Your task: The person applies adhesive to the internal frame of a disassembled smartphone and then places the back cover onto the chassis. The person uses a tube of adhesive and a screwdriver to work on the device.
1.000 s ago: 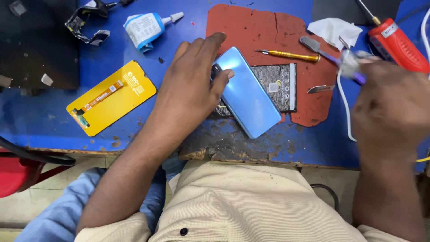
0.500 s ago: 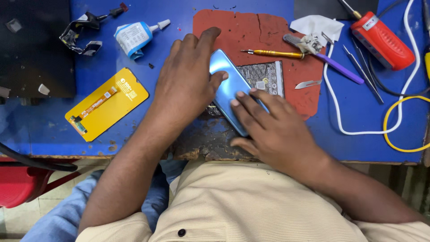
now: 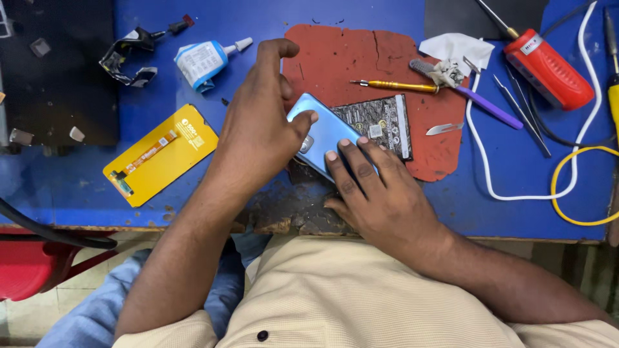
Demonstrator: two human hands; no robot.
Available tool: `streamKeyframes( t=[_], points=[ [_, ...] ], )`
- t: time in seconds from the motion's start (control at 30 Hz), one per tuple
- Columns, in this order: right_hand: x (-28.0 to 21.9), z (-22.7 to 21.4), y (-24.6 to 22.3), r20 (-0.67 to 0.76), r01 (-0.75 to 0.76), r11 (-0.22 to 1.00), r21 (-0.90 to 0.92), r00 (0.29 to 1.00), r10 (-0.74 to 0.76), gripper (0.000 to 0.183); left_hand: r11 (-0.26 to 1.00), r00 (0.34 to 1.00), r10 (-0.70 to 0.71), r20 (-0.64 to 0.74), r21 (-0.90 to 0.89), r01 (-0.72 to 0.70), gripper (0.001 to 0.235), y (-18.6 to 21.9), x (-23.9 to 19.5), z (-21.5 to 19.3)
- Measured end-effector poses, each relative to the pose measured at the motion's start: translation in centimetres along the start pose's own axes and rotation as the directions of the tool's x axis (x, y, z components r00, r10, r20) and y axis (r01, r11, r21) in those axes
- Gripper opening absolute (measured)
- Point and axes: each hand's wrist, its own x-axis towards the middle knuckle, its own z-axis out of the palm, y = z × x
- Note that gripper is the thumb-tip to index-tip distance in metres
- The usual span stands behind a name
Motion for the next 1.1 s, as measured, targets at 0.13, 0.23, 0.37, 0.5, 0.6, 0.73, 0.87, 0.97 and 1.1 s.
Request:
streamKeyframes(
  t=[0.13,0.23,0.37,0.5,0.6,0.73,0.87,0.97,1.1],
  points=[
    [-0.3,-0.4,0.1,-0.064,0.025,0.994,-0.110,0.997,-0.032,0.051,0.998,0.999,0.028,-0.041,-0.062,-0.030,0.068,1.1,-0.6,-0.8],
    [-0.8,-0.9,0.8,-0.105,-0.110,0.994,0.019,0.988,0.111,0.047,0.938,1.000,0.026,-0.002,-0.346,-0.026,0.051,1.9,-0.9,-1.3],
    [-1.0,-2.2,4.5,0.051,-0.494,0.755,0.431,0.849,0.526,0.041,0.832,0.998,0.052,-0.044,-0.550,-0.067,0.034,2.1,-0.2,-1.2],
    [0.9,-2.5,8.9,0.073,-0.228,0.253,0.940,0.861,0.504,0.039,0.766,0.953,0.245,-0.178,-0.567,-0.303,0.031,1.6,3.5,0.3],
    [2.3,-2.0,9.8,0.027,-0.133,0.158,0.979,0.842,0.539,0.050,0.446,0.943,0.330,-0.029,-0.876,-0.183,0.039,1.4,5.2,2.2],
    [3.1,-0.8,8.7,0.016,-0.057,0.071,0.996,0.876,0.482,0.058,0.481,0.973,0.199,-0.119,-0.853,-0.202,0.034,1.1,4.8,3.4],
    [2.2,0.7,8.1,0.057,-0.150,0.154,0.977,0.871,0.489,0.057,0.559,1.000,0.028,-0.009,-0.829,-0.023,0.032,-0.2,3.2,3.3],
    [1.8,1.1,7.9,0.100,-0.169,0.104,0.980,0.873,0.478,0.059,0.571,0.999,0.049,-0.012,-0.820,-0.038,0.032,-0.2,3.0,3.4],
    [1.9,1.0,8.0,0.121,-0.177,0.072,0.982,0.869,0.480,0.061,0.619,0.998,0.057,-0.009,-0.784,-0.043,0.027,0.0,3.0,3.4]
  ],
)
